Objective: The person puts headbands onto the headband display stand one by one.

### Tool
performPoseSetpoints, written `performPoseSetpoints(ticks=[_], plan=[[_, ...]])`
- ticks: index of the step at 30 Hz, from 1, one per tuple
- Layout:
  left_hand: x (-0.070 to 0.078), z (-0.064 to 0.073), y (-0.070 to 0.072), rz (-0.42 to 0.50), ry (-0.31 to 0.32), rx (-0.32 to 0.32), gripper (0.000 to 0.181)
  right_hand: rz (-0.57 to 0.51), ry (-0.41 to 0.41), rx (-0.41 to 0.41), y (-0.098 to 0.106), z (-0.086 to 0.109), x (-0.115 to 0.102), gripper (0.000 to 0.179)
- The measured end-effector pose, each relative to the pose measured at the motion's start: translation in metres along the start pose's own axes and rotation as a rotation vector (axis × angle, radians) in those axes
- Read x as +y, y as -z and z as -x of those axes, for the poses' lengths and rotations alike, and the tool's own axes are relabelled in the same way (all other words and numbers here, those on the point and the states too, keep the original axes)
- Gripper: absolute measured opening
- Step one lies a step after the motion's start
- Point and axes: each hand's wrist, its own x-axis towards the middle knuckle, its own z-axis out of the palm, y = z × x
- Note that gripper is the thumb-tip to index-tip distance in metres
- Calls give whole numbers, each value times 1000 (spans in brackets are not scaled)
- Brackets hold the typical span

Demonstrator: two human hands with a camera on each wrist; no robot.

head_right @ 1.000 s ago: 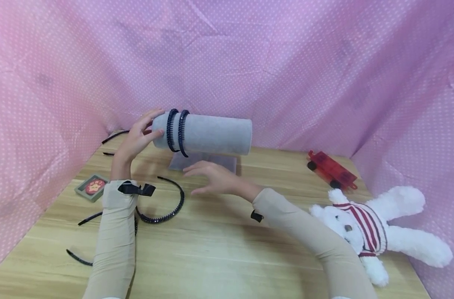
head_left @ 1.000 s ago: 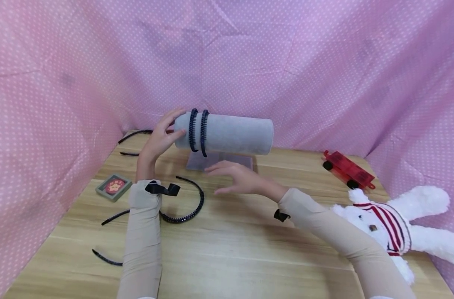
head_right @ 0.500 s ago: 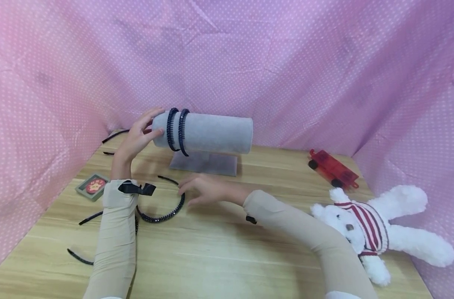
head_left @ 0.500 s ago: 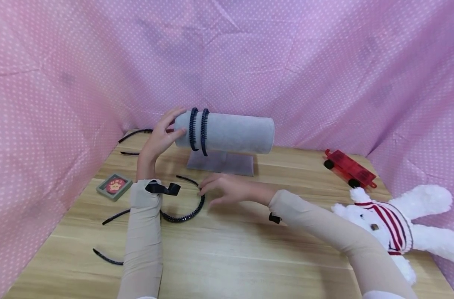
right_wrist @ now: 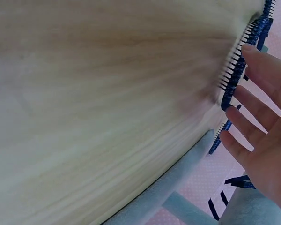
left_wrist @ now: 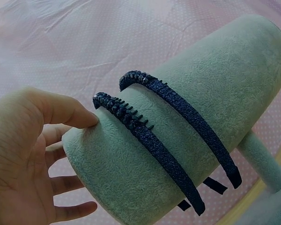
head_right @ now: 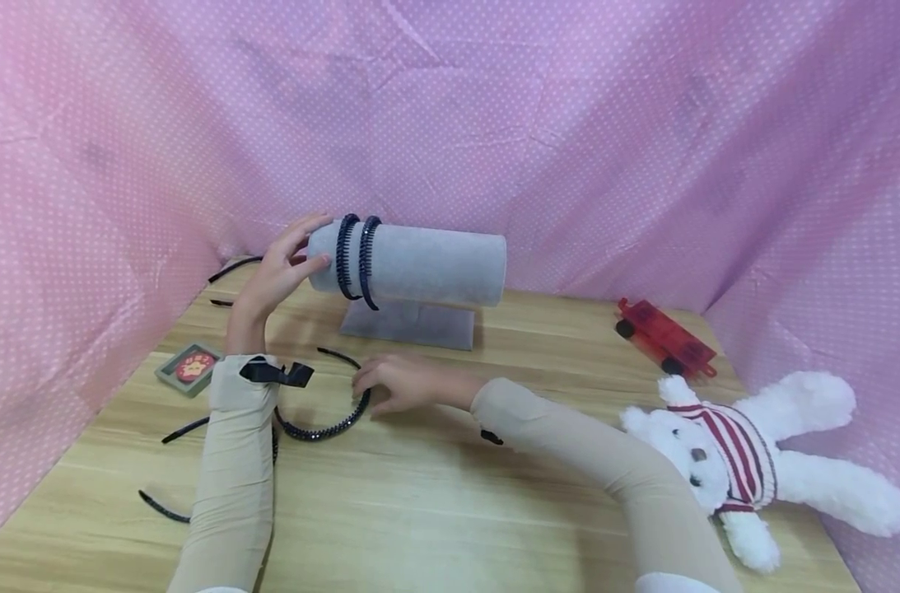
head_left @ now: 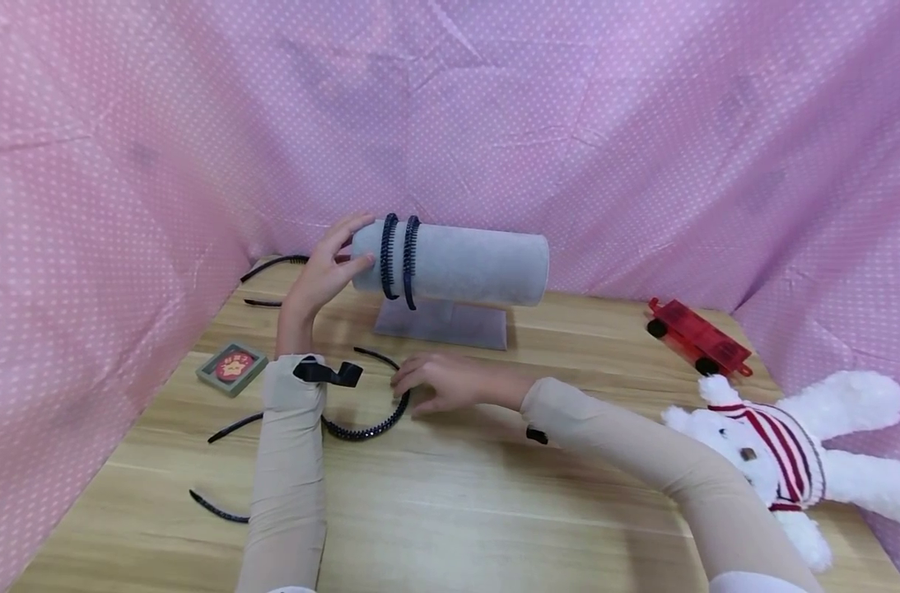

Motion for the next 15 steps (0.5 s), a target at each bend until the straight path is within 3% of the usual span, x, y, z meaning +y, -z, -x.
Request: performPoseSetpoints(ticks=[15], plan=[[-1,0,-1,-3,20,10,61,4,-43,-37,-2,9,5,22]])
